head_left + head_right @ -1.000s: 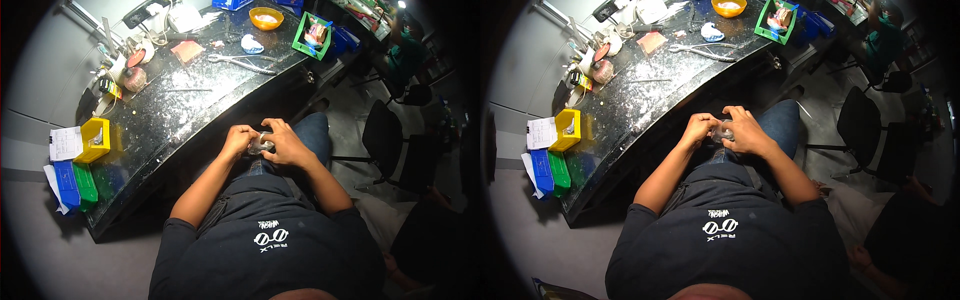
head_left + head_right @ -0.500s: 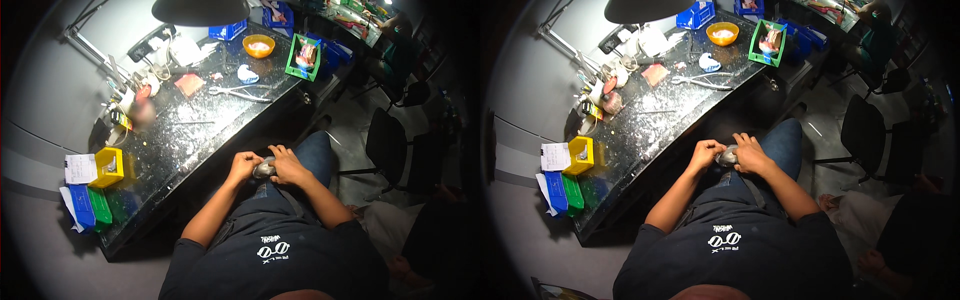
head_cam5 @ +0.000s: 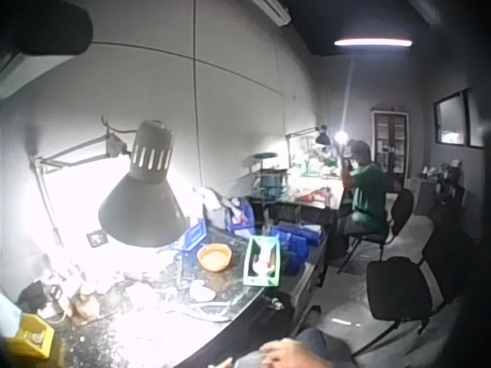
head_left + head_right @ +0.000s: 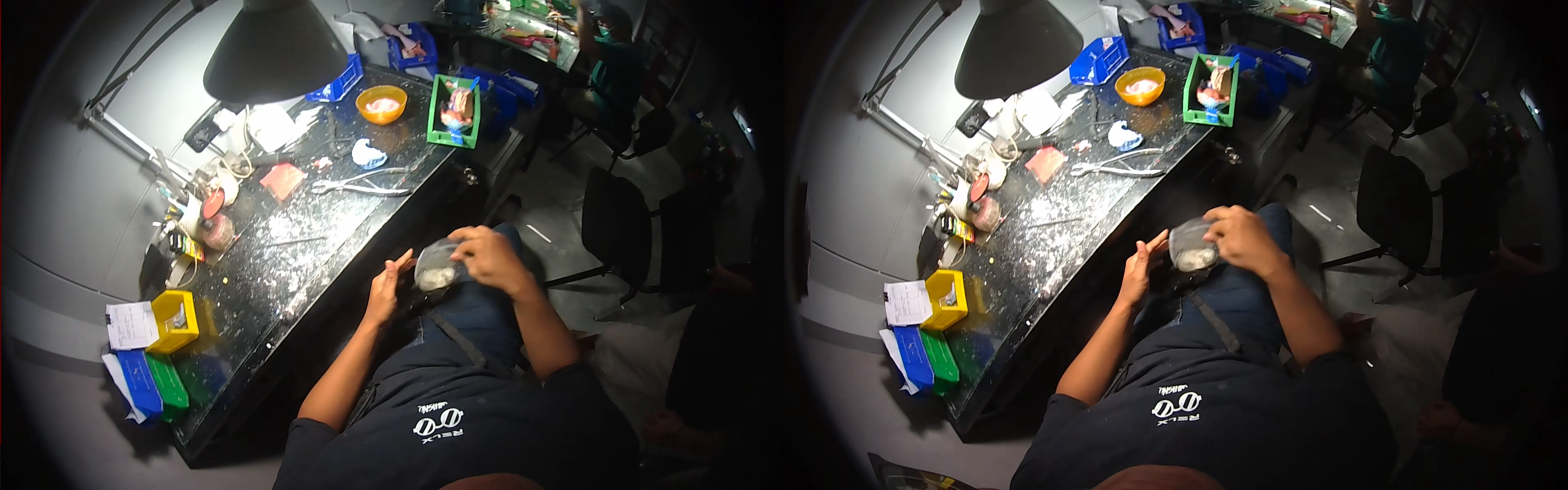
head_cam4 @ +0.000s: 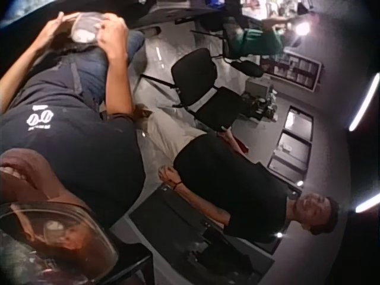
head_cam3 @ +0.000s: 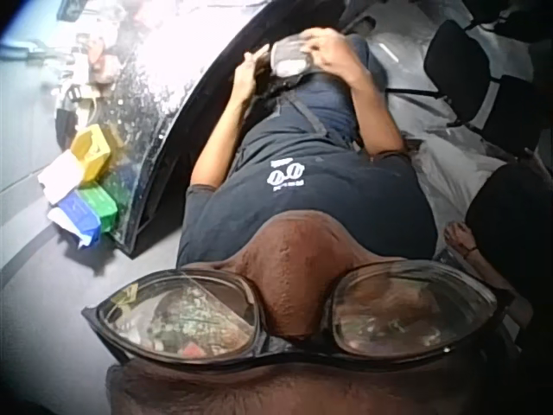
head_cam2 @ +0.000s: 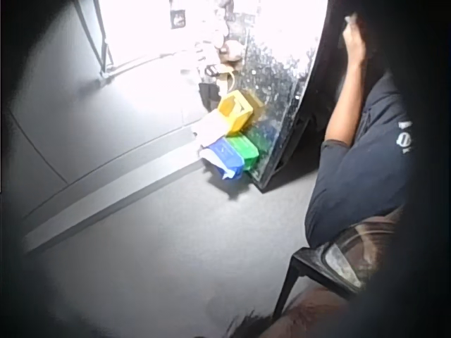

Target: The person takes a pink putty from a plastic bag, kneads it by hand, and presses it into a yellow bowl. Then the person presses a dental model into the putty to create an impression and uses a thin metal tool to scrape around the edges of the model.

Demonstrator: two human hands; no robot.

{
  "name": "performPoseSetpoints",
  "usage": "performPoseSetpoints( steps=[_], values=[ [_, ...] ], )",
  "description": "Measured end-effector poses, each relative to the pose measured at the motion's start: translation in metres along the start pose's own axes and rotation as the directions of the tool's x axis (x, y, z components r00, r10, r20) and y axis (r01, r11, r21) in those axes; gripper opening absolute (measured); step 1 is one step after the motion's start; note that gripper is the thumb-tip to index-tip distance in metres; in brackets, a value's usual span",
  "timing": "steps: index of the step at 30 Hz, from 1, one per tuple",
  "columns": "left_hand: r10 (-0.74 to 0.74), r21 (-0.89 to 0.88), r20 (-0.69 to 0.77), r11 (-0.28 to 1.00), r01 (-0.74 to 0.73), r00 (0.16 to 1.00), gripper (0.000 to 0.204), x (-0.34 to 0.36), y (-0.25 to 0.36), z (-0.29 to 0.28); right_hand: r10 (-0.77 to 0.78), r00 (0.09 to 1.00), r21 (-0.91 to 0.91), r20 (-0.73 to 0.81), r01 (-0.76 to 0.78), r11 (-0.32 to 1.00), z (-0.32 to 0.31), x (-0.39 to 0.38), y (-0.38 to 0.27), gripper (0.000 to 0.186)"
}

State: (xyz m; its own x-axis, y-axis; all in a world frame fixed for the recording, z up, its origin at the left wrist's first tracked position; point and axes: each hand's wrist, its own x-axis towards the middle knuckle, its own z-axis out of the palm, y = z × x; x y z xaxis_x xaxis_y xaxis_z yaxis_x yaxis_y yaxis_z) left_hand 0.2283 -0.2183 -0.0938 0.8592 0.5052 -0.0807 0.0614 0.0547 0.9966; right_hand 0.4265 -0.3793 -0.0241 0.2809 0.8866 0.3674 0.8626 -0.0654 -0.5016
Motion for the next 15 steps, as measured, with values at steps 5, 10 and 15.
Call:
performPoseSetpoints(
  steps=[5,10,15],
  values=[
    [-0.129,-0.065,0.022,0.989,0.130,0.991,0.083,0.009,-0.039,-0.014,0.175,0.946,-0.019,-0.271,-0.187,0.982,-0.087,0.016,0.034,0.007],
    [-0.223,-0.105,-0.040,0.970,0.218,0.974,0.076,0.029,-0.100,-0.030,0.190,0.920,-0.225,-0.343,-0.277,0.934,-0.130,0.059,0.099,0.013],
    [-0.232,-0.211,-0.052,0.953,0.216,0.971,0.061,0.034,-0.144,-0.026,0.431,0.855,-0.392,-0.288,-0.516,0.762,-0.138,0.131,0.165,0.018]
  ],
)
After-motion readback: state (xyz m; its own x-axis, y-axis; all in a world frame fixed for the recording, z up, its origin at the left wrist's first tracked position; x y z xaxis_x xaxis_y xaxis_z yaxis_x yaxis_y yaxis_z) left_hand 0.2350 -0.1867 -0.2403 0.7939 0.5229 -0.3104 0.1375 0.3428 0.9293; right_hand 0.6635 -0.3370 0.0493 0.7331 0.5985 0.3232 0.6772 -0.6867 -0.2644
